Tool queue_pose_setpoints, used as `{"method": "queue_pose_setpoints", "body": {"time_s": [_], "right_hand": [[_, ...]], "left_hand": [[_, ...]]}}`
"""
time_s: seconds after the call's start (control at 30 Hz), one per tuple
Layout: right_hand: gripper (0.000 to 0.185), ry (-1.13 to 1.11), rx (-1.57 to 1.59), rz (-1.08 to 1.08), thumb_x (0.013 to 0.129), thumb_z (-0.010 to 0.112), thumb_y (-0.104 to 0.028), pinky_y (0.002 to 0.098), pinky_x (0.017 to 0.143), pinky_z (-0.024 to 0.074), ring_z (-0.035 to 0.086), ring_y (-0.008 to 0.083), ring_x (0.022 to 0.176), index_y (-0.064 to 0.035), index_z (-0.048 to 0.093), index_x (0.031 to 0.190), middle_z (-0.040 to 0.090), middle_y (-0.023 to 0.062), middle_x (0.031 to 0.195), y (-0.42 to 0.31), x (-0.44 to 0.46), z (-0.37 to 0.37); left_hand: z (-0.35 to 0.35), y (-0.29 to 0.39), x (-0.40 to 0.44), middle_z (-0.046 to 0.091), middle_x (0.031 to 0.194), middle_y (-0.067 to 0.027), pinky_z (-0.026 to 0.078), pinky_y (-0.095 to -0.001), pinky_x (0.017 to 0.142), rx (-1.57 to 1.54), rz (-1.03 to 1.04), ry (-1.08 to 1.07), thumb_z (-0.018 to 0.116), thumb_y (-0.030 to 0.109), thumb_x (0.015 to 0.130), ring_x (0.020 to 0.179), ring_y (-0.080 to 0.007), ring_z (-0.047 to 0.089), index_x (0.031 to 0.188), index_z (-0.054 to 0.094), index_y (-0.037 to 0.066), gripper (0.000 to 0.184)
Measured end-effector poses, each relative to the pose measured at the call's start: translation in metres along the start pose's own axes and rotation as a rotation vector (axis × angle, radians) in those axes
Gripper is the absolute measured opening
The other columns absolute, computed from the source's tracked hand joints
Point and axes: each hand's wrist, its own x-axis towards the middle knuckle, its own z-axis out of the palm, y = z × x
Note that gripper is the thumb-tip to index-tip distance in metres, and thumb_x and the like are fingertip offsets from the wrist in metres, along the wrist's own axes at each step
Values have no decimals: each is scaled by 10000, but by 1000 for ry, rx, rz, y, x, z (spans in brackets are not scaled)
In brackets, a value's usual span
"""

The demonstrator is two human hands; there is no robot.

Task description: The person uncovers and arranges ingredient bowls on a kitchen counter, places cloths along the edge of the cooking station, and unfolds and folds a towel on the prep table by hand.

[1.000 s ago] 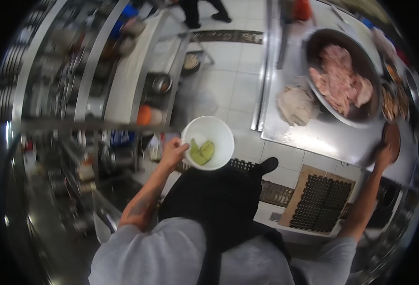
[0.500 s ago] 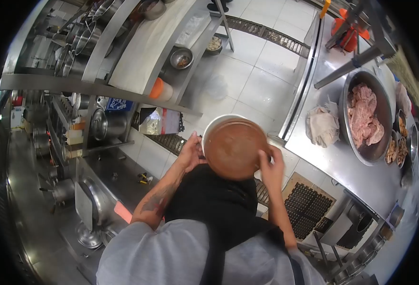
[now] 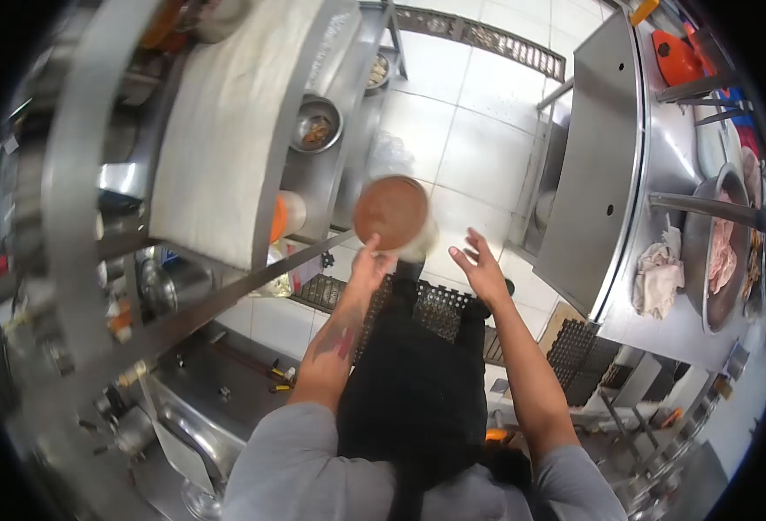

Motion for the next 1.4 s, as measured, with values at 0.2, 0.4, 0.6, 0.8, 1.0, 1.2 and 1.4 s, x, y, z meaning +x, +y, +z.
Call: {"method": "queue_pose_setpoints", "body": {"time_s": [0.2, 0.4, 0.6, 0.8, 1.0, 1.2, 1.4], "right_hand": [[505, -297, -112, 265, 953, 694, -340, 352, 967, 517, 679, 235, 1100, -9, 592, 1320, 709, 160, 1160, 95, -70, 16], [524, -362, -331, 501, 922, 713, -343, 371, 934, 541, 696, 303, 1081, -18, 595, 1315, 704, 176, 1182, 169, -134, -3], [465, -265, -187, 599, 938, 690, -326, 385, 910, 549, 702, 284, 1055, -57, 612, 1308, 719, 149, 1147, 171, -132, -10], [434, -163, -140, 359, 949, 689, -285, 366, 866, 559, 717, 257, 994, -33, 611, 1294, 717, 149, 1140, 155, -132, -3], [287, 232, -131, 81, 945, 655, -275, 388, 759, 564, 726, 272, 823, -51, 699, 1119, 743, 151, 922, 11, -178, -91], [713, 1144, 587, -79, 960, 678, -346, 298, 659, 576, 716, 220, 768, 60, 349, 1446, 686, 216, 1100, -48, -218, -313], [525, 927, 1243, -278, 983, 604, -245, 400, 671, 634, 707, 292, 927, -108, 369, 1433, 652, 157, 1146, 19, -157, -457]], "left_hand": [[-2, 2, 137, 485, 1321, -102, 500, -410, 1055, -111, 536, 101, 795, 139, 873, 1191, -278, 521, 1332, 385, 104, 616], [-8, 7, 159, 482, 1318, -110, 512, -391, 1060, -215, 580, 95, 772, 191, 878, 1199, -284, 532, 1330, 410, 84, 589], [-6, 42, 154, 519, 1399, -157, 555, -356, 1039, -614, 605, 101, 579, 299, 993, 1256, -263, 550, 1431, 422, 10, 548], [-99, 72, 252, 420, 1544, -172, 476, -541, 1092, -448, 438, -206, 462, 475, 987, 1338, -364, 506, 1508, 394, 77, 659], [23, -14, 91, 568, 1292, -346, 554, -488, 956, 715, -316, -251, 516, 639, 968, 1103, -445, 649, 1393, 395, 7, 772], [159, -110, -125, 733, 944, -123, 460, -257, 579, 1236, -28, -576, 551, 380, 1030, 659, -139, 630, 1199, 630, 47, 382], [360, -211, -285, 717, 888, -92, 475, -280, 668, 1418, 903, -1166, 620, 257, 1009, 754, -145, 620, 1083, 716, 24, 262]]}}
